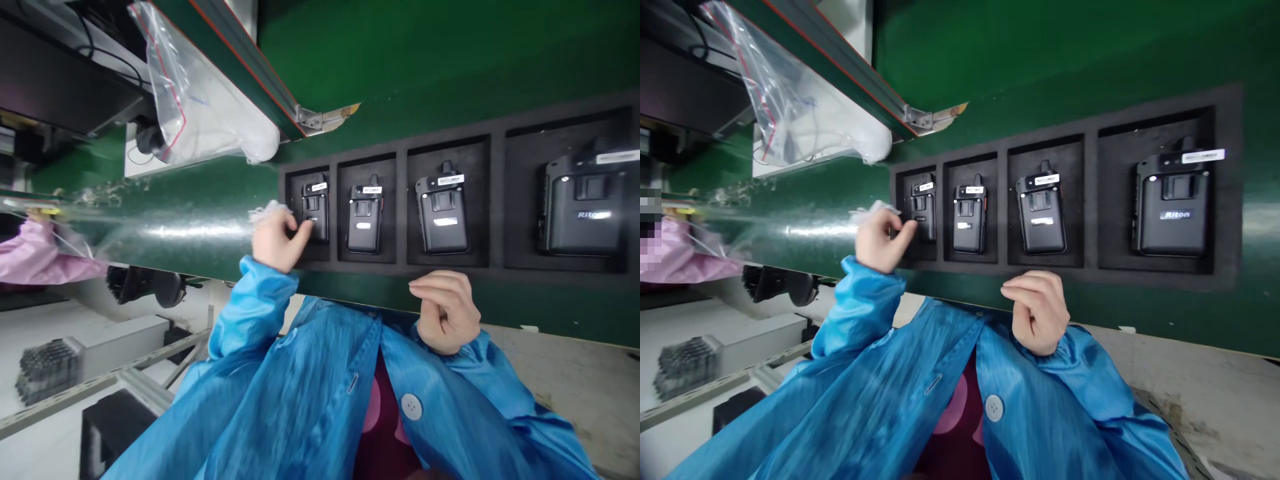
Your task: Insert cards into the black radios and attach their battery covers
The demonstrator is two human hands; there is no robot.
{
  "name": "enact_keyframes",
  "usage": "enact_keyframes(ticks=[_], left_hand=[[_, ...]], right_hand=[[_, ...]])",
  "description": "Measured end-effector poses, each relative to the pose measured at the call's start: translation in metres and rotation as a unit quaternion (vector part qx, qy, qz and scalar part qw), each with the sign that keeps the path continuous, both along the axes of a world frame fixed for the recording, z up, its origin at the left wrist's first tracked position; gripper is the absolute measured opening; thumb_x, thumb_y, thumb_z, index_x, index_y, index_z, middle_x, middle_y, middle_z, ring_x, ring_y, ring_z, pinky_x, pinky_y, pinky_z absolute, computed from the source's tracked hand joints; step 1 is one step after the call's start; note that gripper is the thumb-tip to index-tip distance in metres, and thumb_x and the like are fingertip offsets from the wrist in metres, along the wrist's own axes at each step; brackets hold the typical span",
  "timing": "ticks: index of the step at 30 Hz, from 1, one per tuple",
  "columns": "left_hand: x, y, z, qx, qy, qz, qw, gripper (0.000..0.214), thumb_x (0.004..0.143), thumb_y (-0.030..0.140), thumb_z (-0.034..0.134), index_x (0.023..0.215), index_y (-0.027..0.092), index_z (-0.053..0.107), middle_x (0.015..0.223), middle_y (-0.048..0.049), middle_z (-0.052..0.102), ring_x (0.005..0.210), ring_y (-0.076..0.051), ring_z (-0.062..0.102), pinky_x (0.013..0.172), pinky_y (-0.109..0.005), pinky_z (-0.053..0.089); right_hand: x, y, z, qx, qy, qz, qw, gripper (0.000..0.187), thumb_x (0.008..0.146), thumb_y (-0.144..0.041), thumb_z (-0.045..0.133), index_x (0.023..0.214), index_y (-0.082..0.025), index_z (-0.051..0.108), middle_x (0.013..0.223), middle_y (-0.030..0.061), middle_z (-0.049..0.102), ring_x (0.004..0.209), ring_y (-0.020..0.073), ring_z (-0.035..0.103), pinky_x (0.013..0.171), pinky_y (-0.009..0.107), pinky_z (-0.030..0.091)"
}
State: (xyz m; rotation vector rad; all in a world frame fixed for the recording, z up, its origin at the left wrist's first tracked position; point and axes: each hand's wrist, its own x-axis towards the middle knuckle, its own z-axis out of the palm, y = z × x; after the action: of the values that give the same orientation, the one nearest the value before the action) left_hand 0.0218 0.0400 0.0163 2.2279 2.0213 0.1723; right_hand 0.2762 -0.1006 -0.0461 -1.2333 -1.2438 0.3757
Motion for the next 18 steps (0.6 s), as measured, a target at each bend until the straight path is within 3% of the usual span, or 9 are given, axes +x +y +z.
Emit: enact_keyframes(ticks=[2,4,7,10,13,18], left_hand=[[-0.018,-0.001,0.001,0.022,0.050,0.085,0.995,0.039,0.084,0.056,0.056,0.074,0.020,0.046,0.072,-0.0011,0.055,0.070,-0.016,0.052,0.069,-0.029,0.038],[-0.034,-0.001,-0.004,-0.052,0.119,0.131,0.983,0.046,0.083,0.065,0.053,0.075,0.020,0.048,0.071,-0.0022,0.056,0.070,-0.019,0.054,0.066,-0.030,0.036],[-0.048,0.003,-0.018,-0.193,0.171,0.107,0.960,0.051,0.085,0.069,0.043,0.074,0.020,0.051,0.071,-0.0058,0.059,0.072,-0.023,0.057,0.062,-0.030,0.034],[-0.052,0.006,-0.025,-0.222,0.166,0.069,0.958,0.047,0.089,0.060,0.040,0.071,0.019,0.053,0.073,-0.0085,0.062,0.075,-0.024,0.060,0.064,-0.030,0.034],[-0.049,0.006,-0.011,-0.205,0.162,0.053,0.964,0.048,0.090,0.058,0.037,0.070,0.019,0.056,0.072,-0.0076,0.063,0.075,-0.023,0.061,0.063,-0.030,0.034],[-0.025,0.014,0.024,-0.142,0.160,0.054,0.975,0.054,0.087,0.064,0.035,0.067,0.019,0.056,0.071,-0.0084,0.063,0.074,-0.024,0.061,0.059,-0.030,0.032]], right_hand=[[0.012,-0.007,0.002,-0.004,-0.018,0.006,1.000,0.025,0.080,-0.001,0.056,0.090,-0.021,0.068,0.087,0.0002,0.069,0.075,0.0138,0.063,0.064,0.031,0.051],[0.026,-0.016,0.002,-0.017,-0.042,0.006,0.999,0.028,0.081,-0.003,0.056,0.099,-0.021,0.068,0.083,-0.0002,0.067,0.069,0.0116,0.062,0.056,0.025,0.048],[0.045,-0.027,0.000,-0.085,-0.122,-0.002,0.989,0.036,0.081,-0.006,0.063,0.114,-0.021,0.068,0.074,-0.0025,0.062,0.057,0.0071,0.052,0.052,0.023,0.042],[0.054,-0.029,-0.002,-0.177,-0.235,-0.009,0.956,0.047,0.082,-0.013,0.070,0.127,-0.023,0.062,0.075,-0.0042,0.061,0.057,0.0067,0.048,0.063,0.025,0.045],[0.059,-0.023,-0.003,-0.193,-0.307,-0.023,0.932,0.045,0.086,-0.018,0.068,0.129,-0.025,0.059,0.079,-0.0038,0.064,0.069,0.0107,0.056,0.074,0.027,0.046],[0.074,-0.003,-0.001,-0.200,-0.363,-0.072,0.907,0.039,0.090,-0.027,0.065,0.128,-0.022,0.056,0.078,-0.0032,0.064,0.075,0.0153,0.057,0.084,0.031,0.043]])
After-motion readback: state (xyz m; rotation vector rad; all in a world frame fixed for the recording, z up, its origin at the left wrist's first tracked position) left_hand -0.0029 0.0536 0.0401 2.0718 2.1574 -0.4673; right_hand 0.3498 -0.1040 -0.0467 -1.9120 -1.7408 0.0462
